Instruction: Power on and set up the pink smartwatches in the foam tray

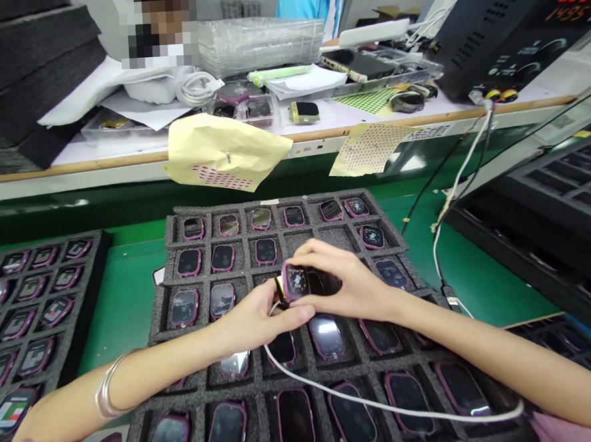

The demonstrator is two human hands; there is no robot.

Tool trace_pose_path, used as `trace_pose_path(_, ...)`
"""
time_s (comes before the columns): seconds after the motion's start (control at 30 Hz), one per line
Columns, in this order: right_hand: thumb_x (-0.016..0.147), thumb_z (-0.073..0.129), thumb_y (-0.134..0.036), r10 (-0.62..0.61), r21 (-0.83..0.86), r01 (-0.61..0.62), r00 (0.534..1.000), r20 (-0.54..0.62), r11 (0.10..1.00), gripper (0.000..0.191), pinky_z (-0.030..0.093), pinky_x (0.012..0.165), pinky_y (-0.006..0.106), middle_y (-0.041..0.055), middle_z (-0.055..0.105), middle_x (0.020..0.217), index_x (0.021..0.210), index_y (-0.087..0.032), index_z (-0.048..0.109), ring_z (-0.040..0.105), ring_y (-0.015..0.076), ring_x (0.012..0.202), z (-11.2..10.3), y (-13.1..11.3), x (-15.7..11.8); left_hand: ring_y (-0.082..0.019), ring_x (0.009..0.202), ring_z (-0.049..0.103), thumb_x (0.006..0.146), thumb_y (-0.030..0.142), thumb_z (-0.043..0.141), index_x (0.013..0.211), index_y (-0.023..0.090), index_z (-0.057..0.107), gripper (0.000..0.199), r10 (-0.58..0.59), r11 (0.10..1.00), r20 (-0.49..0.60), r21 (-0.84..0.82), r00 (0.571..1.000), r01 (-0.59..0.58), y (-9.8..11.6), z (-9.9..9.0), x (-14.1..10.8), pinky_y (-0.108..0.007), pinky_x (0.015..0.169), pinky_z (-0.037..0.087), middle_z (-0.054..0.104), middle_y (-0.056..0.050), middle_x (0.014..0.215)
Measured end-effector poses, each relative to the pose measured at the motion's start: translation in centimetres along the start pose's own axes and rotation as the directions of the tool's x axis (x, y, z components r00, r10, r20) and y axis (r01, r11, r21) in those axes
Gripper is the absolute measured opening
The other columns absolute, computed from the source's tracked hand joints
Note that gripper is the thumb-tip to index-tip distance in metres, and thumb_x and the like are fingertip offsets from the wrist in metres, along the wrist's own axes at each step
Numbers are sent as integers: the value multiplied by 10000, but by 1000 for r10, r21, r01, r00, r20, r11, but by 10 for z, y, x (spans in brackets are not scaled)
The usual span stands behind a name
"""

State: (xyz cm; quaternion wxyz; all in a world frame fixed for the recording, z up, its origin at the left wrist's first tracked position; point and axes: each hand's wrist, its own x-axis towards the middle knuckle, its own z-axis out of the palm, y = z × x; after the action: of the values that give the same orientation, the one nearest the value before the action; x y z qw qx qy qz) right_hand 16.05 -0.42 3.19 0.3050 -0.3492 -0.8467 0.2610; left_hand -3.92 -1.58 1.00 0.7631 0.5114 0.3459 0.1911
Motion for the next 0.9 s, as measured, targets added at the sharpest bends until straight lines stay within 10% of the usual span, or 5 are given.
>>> trace_pose_path(0.13, 783, 711, -346, 91, -172, -111, 988, -123, 979, 346, 508, 711, 325, 55, 586, 888, 1044, -142, 610, 579, 182, 775, -14, 23, 18, -12, 449, 226, 708, 389, 741, 953, 157, 566, 379, -111, 989, 78, -93, 991, 118, 11, -5, -9, -170, 374, 150, 408, 76, 682)
trace_pose_path(0.4, 771, 714, -329, 105, -486, -18, 983, 153, 874, 422, 467, 851, 483, 154, 613, 1059, 1116, -98, 639, 564, 314, 976, -19, 28, 36, -8, 432, 379, 760, 278, 696, 949, 120, 575, 274, -83, 988, 4, -134, 997, 83, 9, -21, -34, -175, 386, 280, 640, -48, 873)
trace_pose_path(0.57, 837, 642, -341, 112, -597, 82, 953, 281, 798, 312, 466, 821, 398, 129, 631, 1000, 1046, -111, 669, 576, 271, 945, 1, 8, 68, -18, 450, 415, 738, 267, 716, 974, 108, 591, 311, -63, 986, 9, -154, 998, 63, 4, -22, -40, -178, 410, 340, 673, -75, 902)
trace_pose_path(0.9, 797, 688, -413, 56, -510, 1, 994, 98, 860, 392, 467, 789, 405, 108, 614, 936, 1059, -125, 643, 575, 263, 890, 18, -7, 63, -18, 444, 437, 696, 250, 755, 985, 111, 607, 353, -7, 978, 10, -206, 1000, 9, -10, -34, -48, -193, 421, 358, 687, -124, 1021)
